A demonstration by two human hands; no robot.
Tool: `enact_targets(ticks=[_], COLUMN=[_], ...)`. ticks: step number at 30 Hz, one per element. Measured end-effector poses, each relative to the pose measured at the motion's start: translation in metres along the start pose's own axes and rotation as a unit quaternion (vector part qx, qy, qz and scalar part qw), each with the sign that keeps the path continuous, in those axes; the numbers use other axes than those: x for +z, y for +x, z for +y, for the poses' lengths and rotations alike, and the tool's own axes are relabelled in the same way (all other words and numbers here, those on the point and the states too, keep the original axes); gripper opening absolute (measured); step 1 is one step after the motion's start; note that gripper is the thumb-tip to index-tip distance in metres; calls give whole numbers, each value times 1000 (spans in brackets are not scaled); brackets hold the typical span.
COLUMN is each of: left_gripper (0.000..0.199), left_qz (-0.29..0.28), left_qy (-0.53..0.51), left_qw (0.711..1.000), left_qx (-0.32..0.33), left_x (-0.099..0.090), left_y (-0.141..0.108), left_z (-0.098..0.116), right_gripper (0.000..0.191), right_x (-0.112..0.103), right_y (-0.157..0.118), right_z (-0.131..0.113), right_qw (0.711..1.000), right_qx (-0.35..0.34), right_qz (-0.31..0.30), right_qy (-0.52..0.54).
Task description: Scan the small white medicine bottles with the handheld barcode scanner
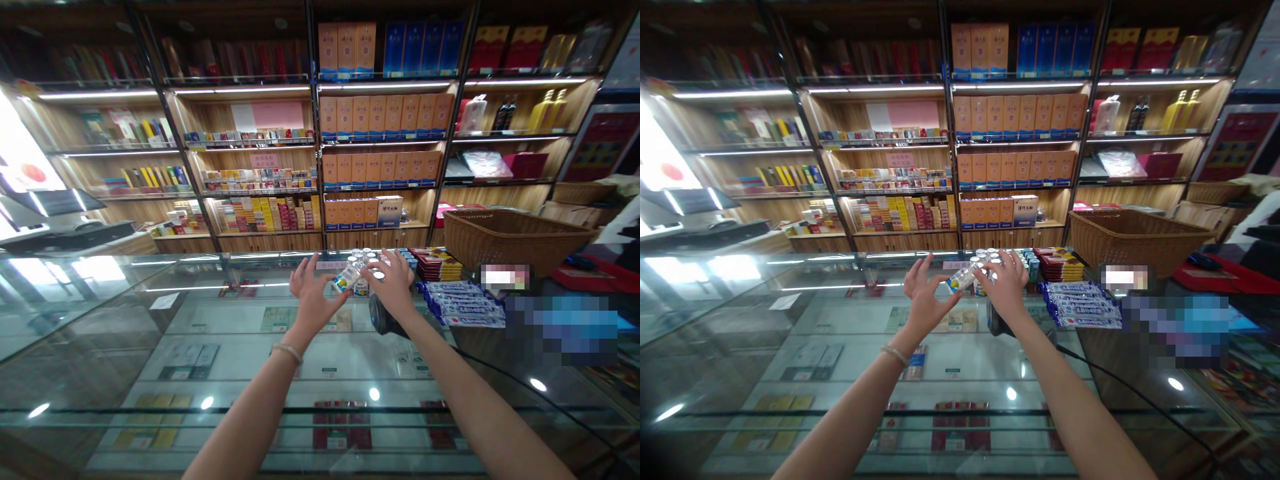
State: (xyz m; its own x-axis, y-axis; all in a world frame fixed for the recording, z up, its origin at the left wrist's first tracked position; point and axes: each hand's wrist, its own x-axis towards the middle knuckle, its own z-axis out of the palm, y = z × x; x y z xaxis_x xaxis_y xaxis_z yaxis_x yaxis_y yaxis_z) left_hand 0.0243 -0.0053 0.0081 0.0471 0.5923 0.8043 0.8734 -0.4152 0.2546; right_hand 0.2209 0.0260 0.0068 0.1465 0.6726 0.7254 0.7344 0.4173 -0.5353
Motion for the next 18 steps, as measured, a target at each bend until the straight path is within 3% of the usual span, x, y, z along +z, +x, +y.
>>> enact_targets(ticks=[9, 18], left_gripper=[30, 39], left_qz=[47, 2], left_qy=[35, 2], left_qw=[998, 999], left_qx=[-34, -54], left_x=[14, 14], left_y=[-9, -8], left_z=[17, 19], right_gripper=[39, 34], right_x=[9, 8], right_y=[-9, -8], right_z=[-18, -15], right_qw=[996, 995], right_qx=[56, 61], right_qz=[-55, -44], right_qy=[36, 64])
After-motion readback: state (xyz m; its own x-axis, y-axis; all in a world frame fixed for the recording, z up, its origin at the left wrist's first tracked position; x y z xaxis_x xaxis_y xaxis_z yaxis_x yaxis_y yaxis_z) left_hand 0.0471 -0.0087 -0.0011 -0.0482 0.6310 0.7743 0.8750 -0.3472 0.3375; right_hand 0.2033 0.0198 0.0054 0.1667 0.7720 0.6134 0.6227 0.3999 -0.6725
